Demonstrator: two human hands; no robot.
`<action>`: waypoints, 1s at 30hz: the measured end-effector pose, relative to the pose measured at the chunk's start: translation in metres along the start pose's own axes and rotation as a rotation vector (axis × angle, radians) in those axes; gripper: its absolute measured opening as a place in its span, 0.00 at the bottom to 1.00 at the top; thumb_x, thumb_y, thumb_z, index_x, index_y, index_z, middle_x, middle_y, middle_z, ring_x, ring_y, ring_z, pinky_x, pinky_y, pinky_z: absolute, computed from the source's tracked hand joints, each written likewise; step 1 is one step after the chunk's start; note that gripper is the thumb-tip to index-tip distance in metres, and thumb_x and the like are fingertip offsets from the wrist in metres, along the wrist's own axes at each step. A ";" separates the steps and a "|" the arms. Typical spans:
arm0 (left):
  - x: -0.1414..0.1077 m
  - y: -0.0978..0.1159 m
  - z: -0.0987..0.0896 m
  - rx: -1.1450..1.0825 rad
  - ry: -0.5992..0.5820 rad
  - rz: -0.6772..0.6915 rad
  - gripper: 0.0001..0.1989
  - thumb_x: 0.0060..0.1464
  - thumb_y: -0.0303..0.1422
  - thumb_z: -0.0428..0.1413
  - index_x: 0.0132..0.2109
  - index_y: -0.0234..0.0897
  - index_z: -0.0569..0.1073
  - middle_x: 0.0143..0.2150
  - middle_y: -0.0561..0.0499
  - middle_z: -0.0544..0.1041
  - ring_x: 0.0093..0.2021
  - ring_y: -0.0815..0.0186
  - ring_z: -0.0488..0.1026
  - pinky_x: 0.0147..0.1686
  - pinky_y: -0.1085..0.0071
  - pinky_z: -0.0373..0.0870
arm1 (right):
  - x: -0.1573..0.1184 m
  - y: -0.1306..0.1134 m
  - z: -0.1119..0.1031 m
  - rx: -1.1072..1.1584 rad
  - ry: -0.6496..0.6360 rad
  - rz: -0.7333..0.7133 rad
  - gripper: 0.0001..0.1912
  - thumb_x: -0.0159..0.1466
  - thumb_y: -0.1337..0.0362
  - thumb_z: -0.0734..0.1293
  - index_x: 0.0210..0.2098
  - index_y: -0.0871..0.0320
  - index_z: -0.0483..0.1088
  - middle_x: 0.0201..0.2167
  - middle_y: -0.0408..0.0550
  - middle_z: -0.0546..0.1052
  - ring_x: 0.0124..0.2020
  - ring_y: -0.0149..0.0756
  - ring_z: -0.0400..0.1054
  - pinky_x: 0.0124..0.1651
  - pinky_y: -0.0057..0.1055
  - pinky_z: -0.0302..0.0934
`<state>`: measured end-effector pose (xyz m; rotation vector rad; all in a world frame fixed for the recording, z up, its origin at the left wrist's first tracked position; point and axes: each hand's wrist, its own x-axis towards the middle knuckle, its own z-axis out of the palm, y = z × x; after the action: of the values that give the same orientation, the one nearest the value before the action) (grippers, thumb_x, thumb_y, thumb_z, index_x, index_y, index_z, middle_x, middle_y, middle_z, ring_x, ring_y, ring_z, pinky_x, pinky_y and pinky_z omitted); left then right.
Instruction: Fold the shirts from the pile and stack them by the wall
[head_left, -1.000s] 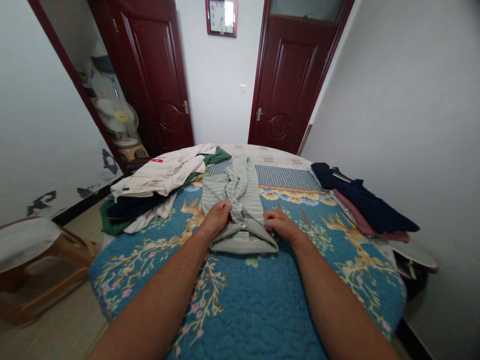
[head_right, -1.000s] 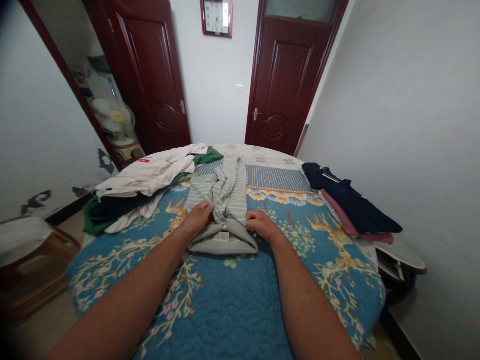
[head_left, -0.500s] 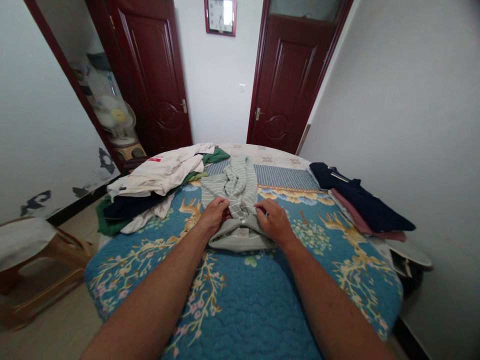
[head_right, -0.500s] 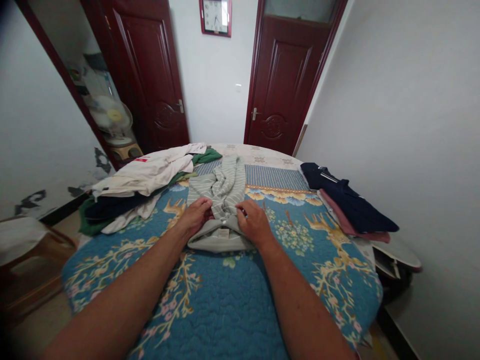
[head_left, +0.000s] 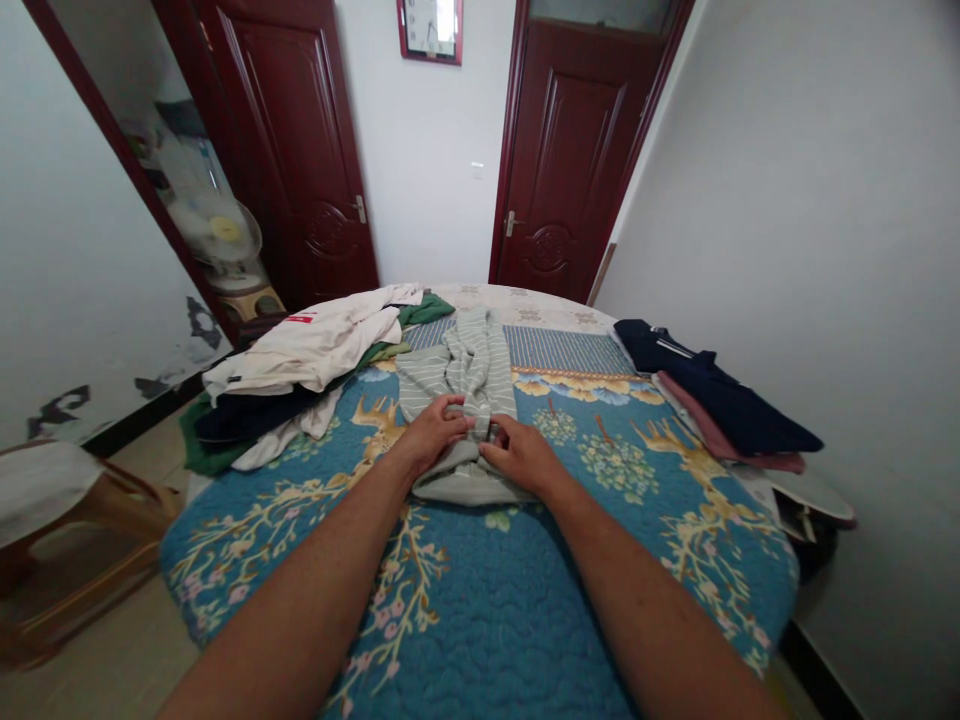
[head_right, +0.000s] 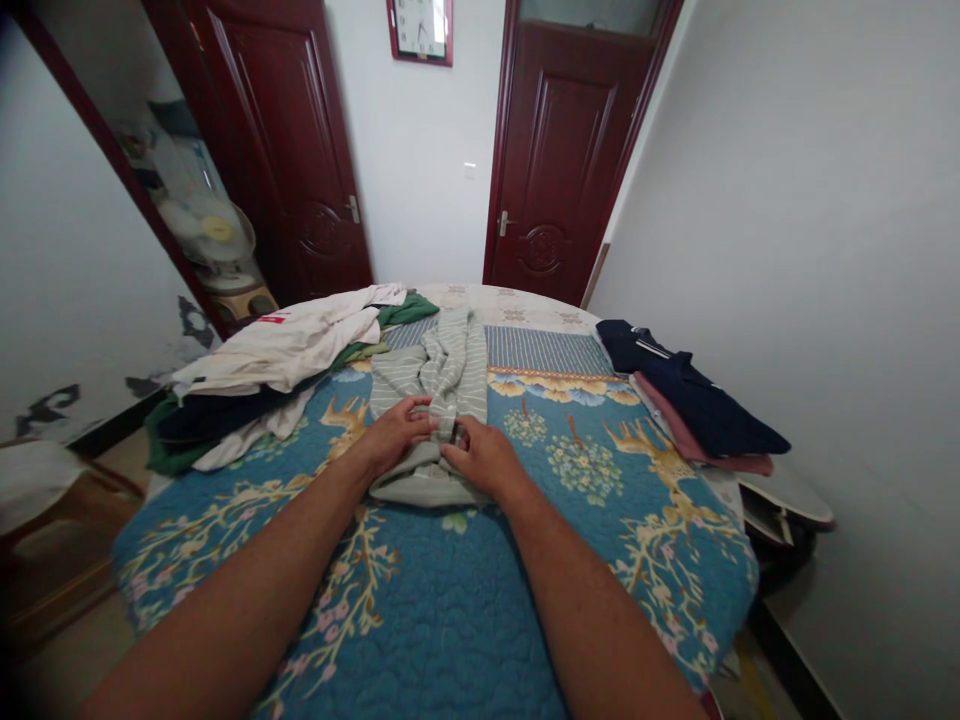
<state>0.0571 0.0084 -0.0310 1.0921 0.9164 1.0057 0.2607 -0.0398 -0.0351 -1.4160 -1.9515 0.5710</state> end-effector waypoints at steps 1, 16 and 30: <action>-0.002 0.001 0.000 0.041 -0.025 0.000 0.35 0.43 0.33 0.73 0.58 0.38 0.71 0.38 0.53 0.81 0.31 0.67 0.77 0.33 0.72 0.70 | 0.000 -0.002 0.001 -0.019 0.001 0.019 0.22 0.65 0.56 0.73 0.57 0.54 0.77 0.32 0.43 0.80 0.32 0.36 0.71 0.36 0.30 0.57; -0.007 0.010 0.012 0.145 -0.053 0.203 0.34 0.47 0.27 0.65 0.63 0.40 0.73 0.45 0.51 0.77 0.41 0.67 0.75 0.43 0.71 0.70 | 0.008 -0.002 -0.002 0.284 -0.044 -0.042 0.07 0.64 0.61 0.68 0.37 0.57 0.76 0.31 0.41 0.77 0.33 0.34 0.68 0.39 0.29 0.59; -0.020 0.015 0.020 0.950 0.017 0.440 0.08 0.58 0.27 0.54 0.39 0.38 0.79 0.37 0.50 0.80 0.41 0.61 0.75 0.44 0.66 0.67 | 0.006 -0.005 0.005 0.346 0.082 -0.072 0.08 0.67 0.60 0.68 0.40 0.55 0.78 0.35 0.43 0.81 0.37 0.36 0.73 0.46 0.32 0.65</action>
<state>0.0677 -0.0141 -0.0098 2.1518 1.2384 0.9258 0.2526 -0.0357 -0.0338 -1.1311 -1.7324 0.7627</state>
